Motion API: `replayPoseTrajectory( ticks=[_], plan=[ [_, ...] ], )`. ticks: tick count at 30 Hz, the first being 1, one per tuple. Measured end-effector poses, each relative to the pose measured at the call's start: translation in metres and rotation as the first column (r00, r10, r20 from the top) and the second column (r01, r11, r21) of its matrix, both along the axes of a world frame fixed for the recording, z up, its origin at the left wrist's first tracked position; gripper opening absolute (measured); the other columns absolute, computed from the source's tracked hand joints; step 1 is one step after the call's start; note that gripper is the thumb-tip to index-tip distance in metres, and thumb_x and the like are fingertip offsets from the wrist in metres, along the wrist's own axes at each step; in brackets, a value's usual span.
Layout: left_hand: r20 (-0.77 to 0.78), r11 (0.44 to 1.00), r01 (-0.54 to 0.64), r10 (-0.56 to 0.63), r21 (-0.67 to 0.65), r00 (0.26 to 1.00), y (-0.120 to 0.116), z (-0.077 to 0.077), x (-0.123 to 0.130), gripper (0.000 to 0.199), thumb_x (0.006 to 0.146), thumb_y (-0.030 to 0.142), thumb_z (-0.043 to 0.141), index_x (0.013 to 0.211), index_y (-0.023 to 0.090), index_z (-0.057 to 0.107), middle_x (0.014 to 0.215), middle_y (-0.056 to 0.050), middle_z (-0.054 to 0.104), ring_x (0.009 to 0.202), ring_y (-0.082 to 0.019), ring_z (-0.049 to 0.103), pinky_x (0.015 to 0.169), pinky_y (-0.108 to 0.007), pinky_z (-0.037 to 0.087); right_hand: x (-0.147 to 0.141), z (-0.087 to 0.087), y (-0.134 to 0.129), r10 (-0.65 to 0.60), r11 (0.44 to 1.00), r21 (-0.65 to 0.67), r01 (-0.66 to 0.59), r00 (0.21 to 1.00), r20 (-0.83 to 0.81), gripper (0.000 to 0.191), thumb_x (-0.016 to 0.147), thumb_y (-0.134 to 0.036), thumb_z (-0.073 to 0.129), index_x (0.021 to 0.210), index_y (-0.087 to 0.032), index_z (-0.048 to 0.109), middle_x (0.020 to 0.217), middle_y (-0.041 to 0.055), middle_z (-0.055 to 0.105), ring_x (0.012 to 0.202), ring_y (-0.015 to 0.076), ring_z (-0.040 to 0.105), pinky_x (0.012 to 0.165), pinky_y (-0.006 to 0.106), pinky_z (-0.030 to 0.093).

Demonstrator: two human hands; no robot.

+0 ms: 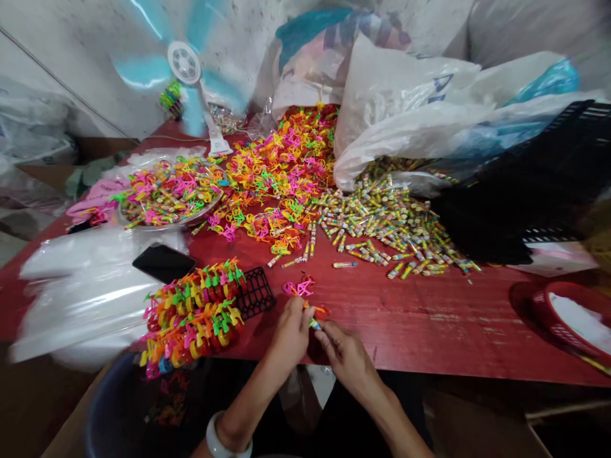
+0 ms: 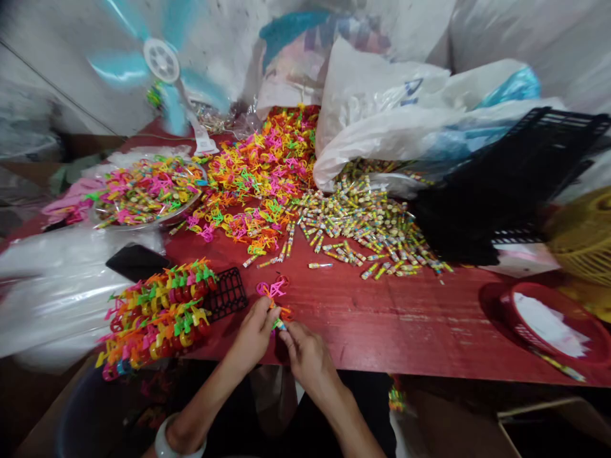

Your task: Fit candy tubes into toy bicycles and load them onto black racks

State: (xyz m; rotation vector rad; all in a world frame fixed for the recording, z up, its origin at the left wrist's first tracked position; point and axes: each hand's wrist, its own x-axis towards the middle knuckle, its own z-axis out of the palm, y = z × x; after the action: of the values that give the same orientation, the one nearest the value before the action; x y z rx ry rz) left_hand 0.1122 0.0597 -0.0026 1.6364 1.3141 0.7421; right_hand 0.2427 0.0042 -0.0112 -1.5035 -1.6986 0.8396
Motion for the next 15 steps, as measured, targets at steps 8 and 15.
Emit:
replayPoseTrajectory(
  ticks=[8,15],
  plan=[
    [-0.251,0.957,0.066,0.007,0.284,0.968,0.034,0.0,0.001,0.016,0.086,0.014,0.054,0.1,0.018,0.061,0.108,-0.009,0.061,0.104,-0.024,0.053,0.092,-0.04,0.04,0.098,0.006,0.033,-0.261,0.96,0.16,0.23,0.941,0.216,0.036,0.091,-0.048,0.047,0.094,-0.021,0.07,0.092,0.0103,0.067,0.087,0.027,0.059,0.079,0.042,0.046],
    [-0.169,0.947,-0.003,0.06,0.321,0.984,0.044,-0.003,-0.002,0.011,0.087,0.016,0.053,0.082,0.018,0.064,0.086,-0.004,0.065,0.087,-0.02,0.057,0.08,-0.033,0.044,0.056,0.011,0.065,0.019,0.984,0.169,-0.06,0.972,0.236,0.02,0.091,-0.036,0.055,0.097,-0.021,0.067,0.099,0.0081,0.066,0.093,0.024,0.057,0.082,0.039,0.044]
  ],
)
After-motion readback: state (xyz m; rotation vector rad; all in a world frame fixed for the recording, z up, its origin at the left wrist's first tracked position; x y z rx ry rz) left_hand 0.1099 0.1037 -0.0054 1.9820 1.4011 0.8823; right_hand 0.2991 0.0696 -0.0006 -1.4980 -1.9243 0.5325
